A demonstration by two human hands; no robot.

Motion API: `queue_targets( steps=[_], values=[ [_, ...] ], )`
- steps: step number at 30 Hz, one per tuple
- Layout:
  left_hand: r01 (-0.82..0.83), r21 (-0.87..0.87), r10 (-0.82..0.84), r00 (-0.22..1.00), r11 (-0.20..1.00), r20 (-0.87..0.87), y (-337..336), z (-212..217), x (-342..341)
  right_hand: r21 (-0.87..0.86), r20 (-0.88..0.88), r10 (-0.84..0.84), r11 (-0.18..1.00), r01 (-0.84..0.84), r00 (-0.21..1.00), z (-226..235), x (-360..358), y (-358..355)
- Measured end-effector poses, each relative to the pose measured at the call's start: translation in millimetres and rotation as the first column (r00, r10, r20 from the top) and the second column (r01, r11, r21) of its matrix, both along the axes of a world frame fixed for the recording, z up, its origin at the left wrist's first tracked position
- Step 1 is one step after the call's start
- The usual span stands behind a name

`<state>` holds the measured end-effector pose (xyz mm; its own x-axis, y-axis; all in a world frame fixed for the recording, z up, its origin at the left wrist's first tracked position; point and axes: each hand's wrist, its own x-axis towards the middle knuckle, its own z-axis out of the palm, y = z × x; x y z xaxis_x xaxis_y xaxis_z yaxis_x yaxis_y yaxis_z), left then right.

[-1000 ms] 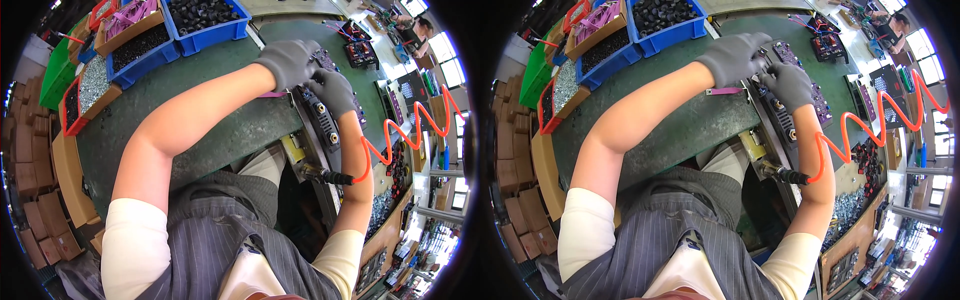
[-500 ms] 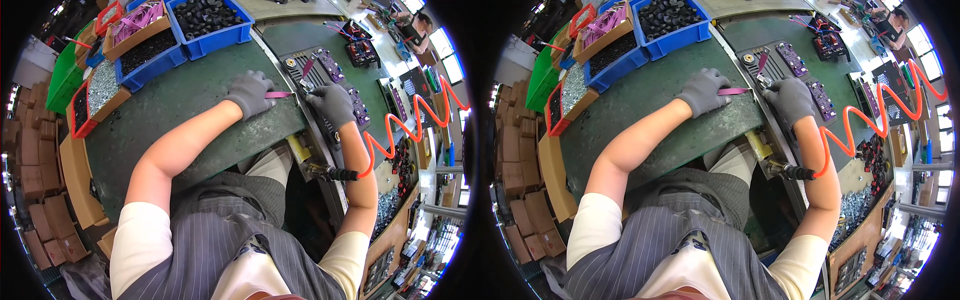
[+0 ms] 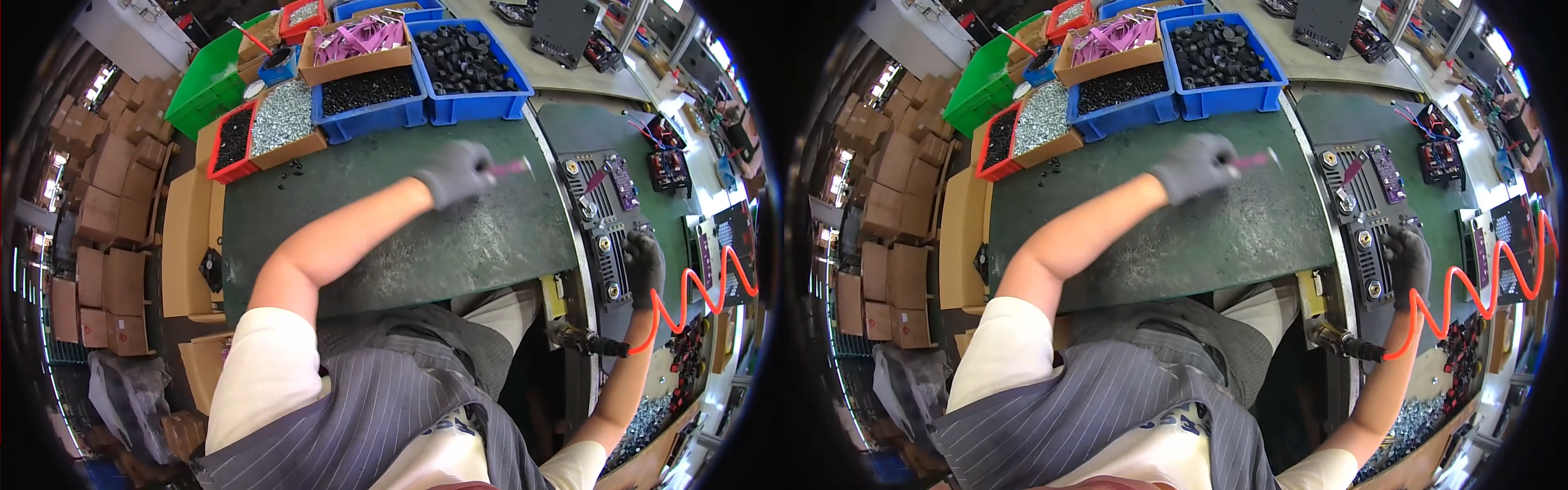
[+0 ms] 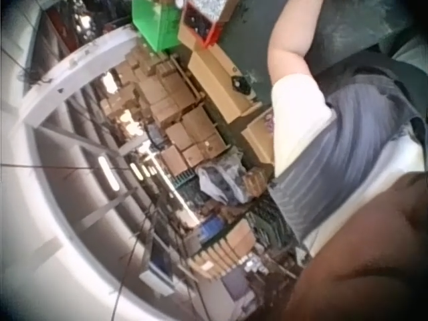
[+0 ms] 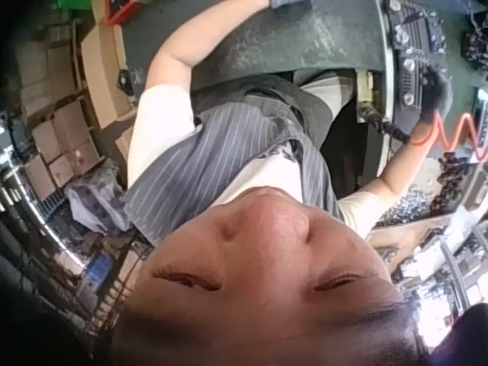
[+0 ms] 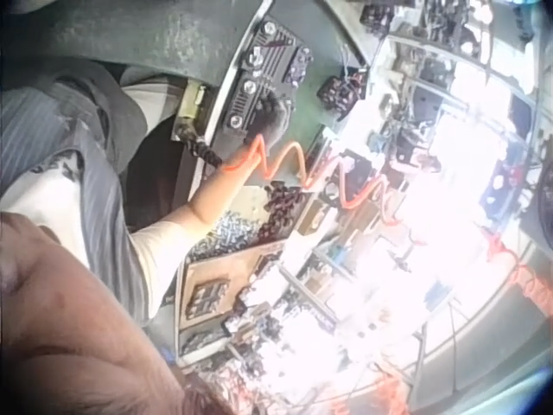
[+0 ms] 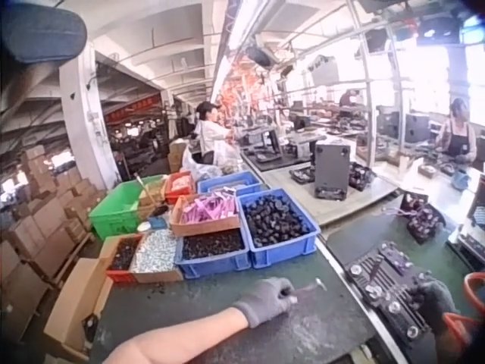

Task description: Assembling metal enclosures for electronics, involving installing cooling fans and mounting internal components using a pneumatic screwdriver.

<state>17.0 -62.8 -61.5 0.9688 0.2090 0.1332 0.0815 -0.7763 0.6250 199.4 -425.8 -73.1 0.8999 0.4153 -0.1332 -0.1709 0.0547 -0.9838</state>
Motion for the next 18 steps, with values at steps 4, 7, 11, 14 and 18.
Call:
queue_targets(
  steps=[4, 7, 11, 14, 18],
  values=[
    [-0.341, 0.098, 0.322, 0.931, 0.935, 0.171, 87, 41, -28, -0.185, -0.031, -0.178, 0.968, 0.169, 0.984, -4, -4, -13],
    [-0.482, 0.155, 0.428, 0.857, 0.862, 0.286, 151, 62, -40, -0.313, 0.126, -0.035, 0.947, 0.073, 0.991, -3, -5, -1],
    [-0.644, 0.117, 0.603, 0.755, 0.756, 0.257, 227, 86, -54, -0.575, 0.57, 0.321, 0.813, 0.089, 0.756, 8, -7, 38],
    [-0.712, 0.136, 0.686, 0.701, 0.689, 0.195, 266, 84, -65, -0.861, 0.467, 0.531, 0.456, 0.226, 0.707, 30, -16, 69],
    [-0.675, 0.355, 0.707, 0.706, 0.647, 0.054, 281, 76, -55, -0.926, 0.35, 0.537, 0.321, 0.197, 0.767, 37, -11, 80]
  ],
)
